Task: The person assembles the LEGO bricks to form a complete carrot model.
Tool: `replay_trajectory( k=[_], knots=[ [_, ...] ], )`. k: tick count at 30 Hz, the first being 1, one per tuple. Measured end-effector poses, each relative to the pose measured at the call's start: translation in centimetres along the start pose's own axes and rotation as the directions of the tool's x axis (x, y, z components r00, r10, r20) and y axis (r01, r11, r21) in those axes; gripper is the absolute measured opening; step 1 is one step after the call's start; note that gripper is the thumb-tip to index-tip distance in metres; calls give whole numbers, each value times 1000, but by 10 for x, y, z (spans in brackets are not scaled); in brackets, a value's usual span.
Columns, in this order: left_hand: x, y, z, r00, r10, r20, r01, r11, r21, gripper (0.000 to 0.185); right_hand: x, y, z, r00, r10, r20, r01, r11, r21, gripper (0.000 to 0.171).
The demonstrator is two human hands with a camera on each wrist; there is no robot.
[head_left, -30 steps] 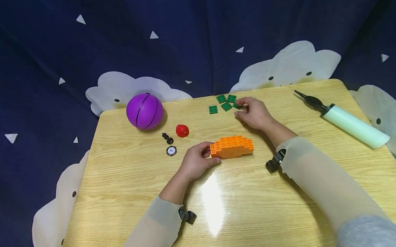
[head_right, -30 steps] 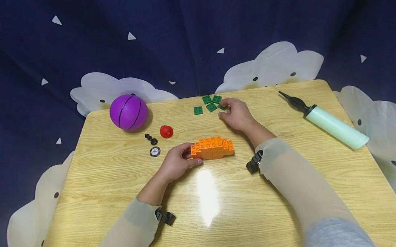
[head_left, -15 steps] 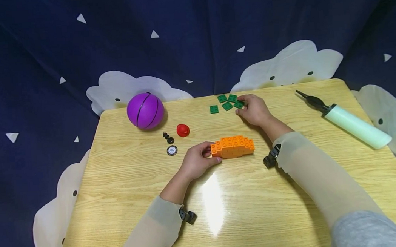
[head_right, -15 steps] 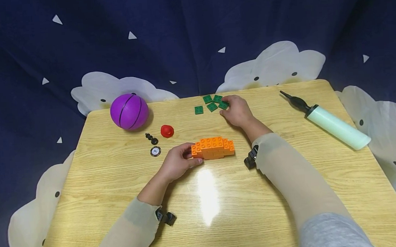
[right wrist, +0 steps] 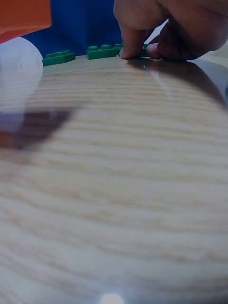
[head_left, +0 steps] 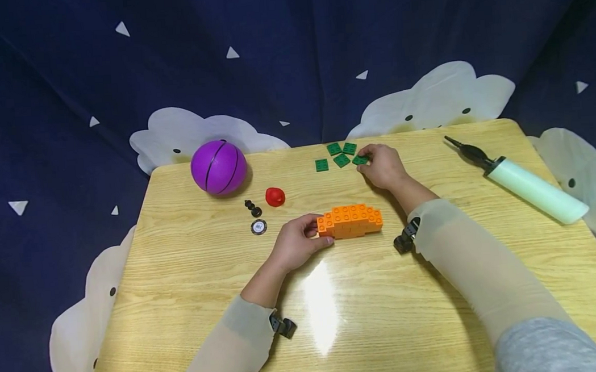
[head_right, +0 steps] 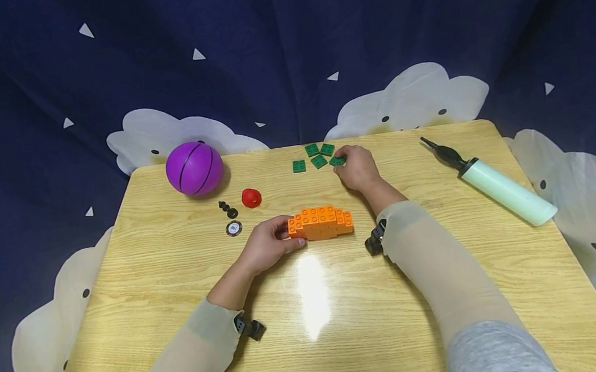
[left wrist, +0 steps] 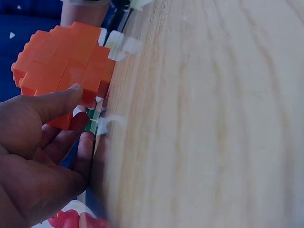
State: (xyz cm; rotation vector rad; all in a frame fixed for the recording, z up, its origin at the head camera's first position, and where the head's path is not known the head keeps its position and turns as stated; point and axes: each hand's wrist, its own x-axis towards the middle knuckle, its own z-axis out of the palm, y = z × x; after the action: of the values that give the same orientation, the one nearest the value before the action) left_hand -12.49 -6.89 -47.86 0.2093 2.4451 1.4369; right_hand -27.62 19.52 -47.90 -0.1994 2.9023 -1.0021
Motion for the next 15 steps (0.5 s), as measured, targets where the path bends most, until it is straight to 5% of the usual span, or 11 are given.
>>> replay_trajectory(
  k=[15],
  knots=[
    [1,-2,1,1000,10,-4,-10,1000,23,48,-14,3,-4,1000,4,10,-4,998,57,30]
  ],
)
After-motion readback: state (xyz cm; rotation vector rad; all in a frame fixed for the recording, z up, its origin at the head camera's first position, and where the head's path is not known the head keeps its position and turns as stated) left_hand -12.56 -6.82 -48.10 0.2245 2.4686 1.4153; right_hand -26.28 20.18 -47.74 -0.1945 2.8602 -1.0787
